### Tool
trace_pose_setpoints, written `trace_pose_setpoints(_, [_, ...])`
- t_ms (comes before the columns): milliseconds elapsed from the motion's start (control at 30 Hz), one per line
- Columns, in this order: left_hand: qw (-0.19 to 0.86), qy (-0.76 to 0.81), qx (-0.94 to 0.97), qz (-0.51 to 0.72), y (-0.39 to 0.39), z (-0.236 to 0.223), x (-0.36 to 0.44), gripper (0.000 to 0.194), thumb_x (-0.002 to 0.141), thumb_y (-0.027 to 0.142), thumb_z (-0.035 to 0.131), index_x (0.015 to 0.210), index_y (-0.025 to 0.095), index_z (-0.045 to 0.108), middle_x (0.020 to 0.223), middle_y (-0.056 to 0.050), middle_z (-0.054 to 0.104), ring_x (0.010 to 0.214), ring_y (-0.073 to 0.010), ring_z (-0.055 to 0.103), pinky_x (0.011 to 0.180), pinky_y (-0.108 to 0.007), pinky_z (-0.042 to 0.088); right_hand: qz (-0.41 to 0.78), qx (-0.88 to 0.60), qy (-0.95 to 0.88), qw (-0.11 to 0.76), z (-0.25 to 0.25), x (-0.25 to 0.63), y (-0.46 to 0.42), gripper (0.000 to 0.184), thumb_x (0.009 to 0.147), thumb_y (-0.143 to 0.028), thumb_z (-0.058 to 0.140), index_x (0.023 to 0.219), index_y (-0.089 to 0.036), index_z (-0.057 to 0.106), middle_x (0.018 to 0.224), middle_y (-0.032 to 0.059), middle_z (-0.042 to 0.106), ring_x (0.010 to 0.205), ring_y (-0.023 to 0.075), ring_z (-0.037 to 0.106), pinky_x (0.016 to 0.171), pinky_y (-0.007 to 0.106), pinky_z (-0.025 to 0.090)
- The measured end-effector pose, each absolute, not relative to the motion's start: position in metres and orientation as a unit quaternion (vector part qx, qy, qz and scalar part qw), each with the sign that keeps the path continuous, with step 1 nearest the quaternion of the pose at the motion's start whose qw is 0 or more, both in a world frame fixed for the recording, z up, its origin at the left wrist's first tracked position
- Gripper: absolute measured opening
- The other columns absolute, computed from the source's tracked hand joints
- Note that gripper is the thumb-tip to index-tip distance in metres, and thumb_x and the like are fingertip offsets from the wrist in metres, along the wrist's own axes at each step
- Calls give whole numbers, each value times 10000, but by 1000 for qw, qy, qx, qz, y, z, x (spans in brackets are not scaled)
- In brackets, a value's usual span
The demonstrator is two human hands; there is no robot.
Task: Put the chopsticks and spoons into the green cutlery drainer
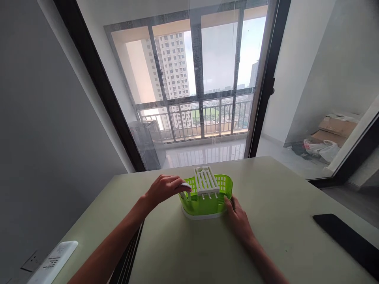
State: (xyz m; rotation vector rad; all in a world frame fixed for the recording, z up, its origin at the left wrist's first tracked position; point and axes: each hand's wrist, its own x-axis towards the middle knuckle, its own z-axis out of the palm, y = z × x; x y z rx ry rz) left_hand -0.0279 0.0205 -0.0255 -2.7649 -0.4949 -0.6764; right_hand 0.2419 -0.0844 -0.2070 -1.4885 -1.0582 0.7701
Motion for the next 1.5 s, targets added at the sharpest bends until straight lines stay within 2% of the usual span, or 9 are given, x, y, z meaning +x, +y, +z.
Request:
trace_pose_setpoints(200, [60, -296, -905, -299, 27, -18, -36, 462, 983, 580, 578, 776, 196, 729, 639, 9, 661, 541, -94, 494, 557, -239, 359, 327, -626, -448, 548, -206, 241, -85, 693, 958, -702, 406, 1431, -223, 568, 1408, 110, 679, 1305, 299, 619, 1097, 440, 465])
trace_pose_setpoints(367, [-131, -480, -762, -414, 35, -23, -39, 512, 751, 666, 762, 590, 194, 649, 523, 31, 572, 540, -110, 464, 535, -237, 339, 320, -627, -449, 550, -209, 242, -83, 682, 953, -705, 409, 1416, -236, 587, 1411, 102, 676, 1323, 299, 607, 1107, 436, 459])
trace_pose_setpoints(533, [-238, -563, -662, -434, 48, -43, -50, 664, 817, 819, 555, 744, 172, 688, 598, -18, 648, 451, -117, 487, 460, -255, 368, 319, -627, -448, 551, -211, 243, -83, 667, 952, -703, 414, 1395, -241, 603, 1380, 98, 697, 1307, 300, 621, 1090, 425, 474])
trace_pose_setpoints(633, [-314, -592, -611, -421, 58, -58, -64, 808, 769, 935, 441, 797, 157, 658, 655, -63, 646, 504, -134, 518, 473, -267, 399, 326, -625, -449, 549, -209, 242, -84, 675, 958, -704, 409, 1402, -228, 588, 1354, 104, 710, 1261, 295, 652, 1045, 410, 505])
trace_pose_setpoints(767, [-385, -606, -594, -362, 60, -71, -90, 860, 663, 1003, 457, 818, 175, 632, 724, -64, 626, 562, -128, 508, 495, -258, 368, 334, -620, -454, 547, -205, 242, -86, 662, 967, -697, 399, 1393, -225, 581, 1376, 103, 695, 1236, 280, 664, 1005, 388, 528])
trace_pose_setpoints(900, [-435, -602, -627, -234, 51, -73, -121, 787, 644, 971, 549, 672, 185, 587, 565, 7, 504, 492, -107, 429, 474, -252, 299, 329, -625, -450, 546, -205, 242, -85, 636, 956, -692, 408, 1345, -231, 610, 1393, 107, 683, 1286, 296, 631, 1050, 408, 495])
trace_pose_setpoints(967, [-448, -596, -649, -149, 46, -73, -134, 781, 632, 952, 594, 623, 171, 591, 527, 4, 505, 458, -100, 410, 455, -251, 286, 329, -628, -448, 545, -206, 242, -85, 628, 953, -694, 406, 1330, -235, 612, 1388, 106, 684, 1294, 301, 622, 1062, 416, 482])
trace_pose_setpoints(1200, [-393, -580, -710, 79, 48, -94, -147, 713, 519, 861, 762, 589, 156, 681, 472, 5, 549, 434, -139, 492, 413, -244, 347, 330, -625, -454, 542, -207, 242, -86, 634, 960, -701, 387, 1331, -229, 592, 1389, 114, 671, 1299, 293, 604, 1089, 407, 450])
trace_pose_setpoints(1500, [-338, -533, -760, 157, 46, -118, -146, 653, 581, 820, 739, 692, 177, 748, 540, -4, 604, 453, -157, 538, 404, -251, 385, 327, -628, -455, 541, -210, 243, -86, 637, 960, -711, 393, 1325, -235, 610, 1329, 108, 712, 1244, 299, 647, 1045, 405, 483])
